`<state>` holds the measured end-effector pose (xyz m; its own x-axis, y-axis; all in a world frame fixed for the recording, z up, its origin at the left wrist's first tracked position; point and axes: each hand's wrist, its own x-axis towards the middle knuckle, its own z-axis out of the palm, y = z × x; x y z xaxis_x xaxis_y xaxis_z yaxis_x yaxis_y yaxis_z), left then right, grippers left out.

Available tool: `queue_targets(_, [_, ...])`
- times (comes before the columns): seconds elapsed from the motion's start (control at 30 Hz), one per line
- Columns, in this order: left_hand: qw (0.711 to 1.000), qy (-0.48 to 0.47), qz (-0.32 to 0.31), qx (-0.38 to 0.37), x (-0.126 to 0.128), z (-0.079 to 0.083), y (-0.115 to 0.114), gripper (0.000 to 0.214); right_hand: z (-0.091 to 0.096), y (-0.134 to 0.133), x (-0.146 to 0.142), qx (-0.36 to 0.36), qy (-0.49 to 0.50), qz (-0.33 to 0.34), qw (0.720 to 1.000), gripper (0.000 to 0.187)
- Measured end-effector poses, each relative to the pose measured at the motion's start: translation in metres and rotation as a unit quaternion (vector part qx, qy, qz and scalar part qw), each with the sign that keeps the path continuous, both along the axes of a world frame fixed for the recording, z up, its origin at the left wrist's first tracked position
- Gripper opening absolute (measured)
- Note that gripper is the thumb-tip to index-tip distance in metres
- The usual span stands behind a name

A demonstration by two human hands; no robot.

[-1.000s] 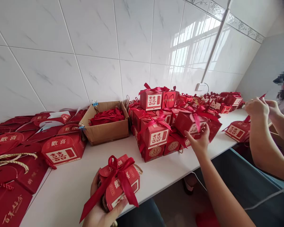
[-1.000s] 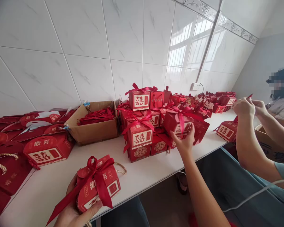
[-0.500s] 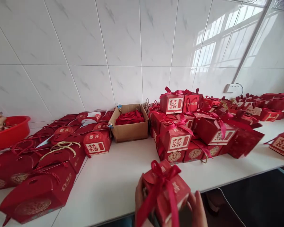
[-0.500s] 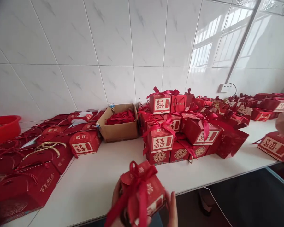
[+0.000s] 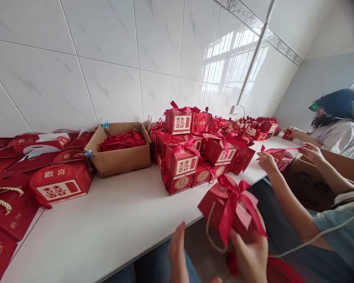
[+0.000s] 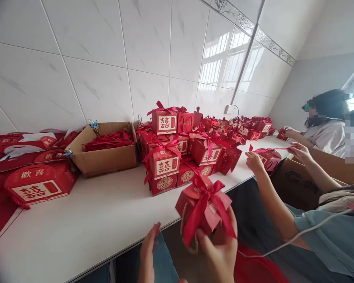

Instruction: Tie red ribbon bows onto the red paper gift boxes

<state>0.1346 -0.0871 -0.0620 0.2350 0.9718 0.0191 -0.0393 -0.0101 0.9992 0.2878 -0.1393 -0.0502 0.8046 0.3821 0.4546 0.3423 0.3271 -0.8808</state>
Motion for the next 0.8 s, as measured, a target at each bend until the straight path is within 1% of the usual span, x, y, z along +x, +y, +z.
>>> queue_targets(0.03, [1.0,-0.003,-0.006,-0.003,0.0,0.001,-0.002,0.043,0.01,0.007,0.008,0.022,0.001,-0.021,1.0,0.085])
queue_targets(0.07, [1.0,-0.007,-0.015,-0.004,-0.001,0.002,-0.004,0.04,0.021,0.014,0.015,0.043,-0.009,-0.029,0.999,0.085])
queue_targets(0.13, [0.999,-0.018,-0.035,-0.009,-0.002,0.002,-0.01,0.035,0.045,0.03,0.028,0.121,-0.035,-0.036,0.991,0.079])
queue_targets(0.2, [0.998,-0.026,-0.048,-0.009,-0.002,0.002,-0.014,0.032,0.067,0.046,0.038,0.176,-0.071,-0.037,0.981,0.079])
queue_targets(0.3, [0.999,-0.029,-0.042,-0.007,-0.003,0.002,-0.015,0.03,0.091,0.065,0.047,0.215,-0.079,-0.021,0.973,0.069])
queue_targets(0.37, [0.999,-0.03,-0.034,-0.007,-0.005,0.001,-0.013,0.031,0.101,0.075,0.049,0.228,-0.071,-0.002,0.971,0.064])
queue_targets(0.43, [0.999,-0.031,-0.024,-0.008,-0.008,0.0,-0.01,0.032,0.105,0.084,0.048,0.22,-0.065,0.006,0.973,0.059])
queue_targets(0.5, [0.999,-0.032,-0.014,-0.012,-0.01,-0.002,-0.008,0.032,0.104,0.093,0.045,0.197,-0.062,0.003,0.978,0.057])
queue_targets(0.63, [0.999,-0.034,-0.009,-0.03,-0.01,-0.004,-0.004,0.03,0.094,0.109,0.038,0.165,-0.035,0.002,0.986,0.057])
queue_targets(0.73, [0.999,-0.033,-0.013,-0.035,-0.008,-0.004,-0.002,0.028,0.087,0.115,0.038,0.171,0.003,-0.001,0.985,0.052])
queue_targets(0.8, [0.999,-0.033,-0.016,-0.037,-0.007,-0.004,-0.001,0.025,0.084,0.116,0.041,0.174,0.018,-0.005,0.985,0.052])
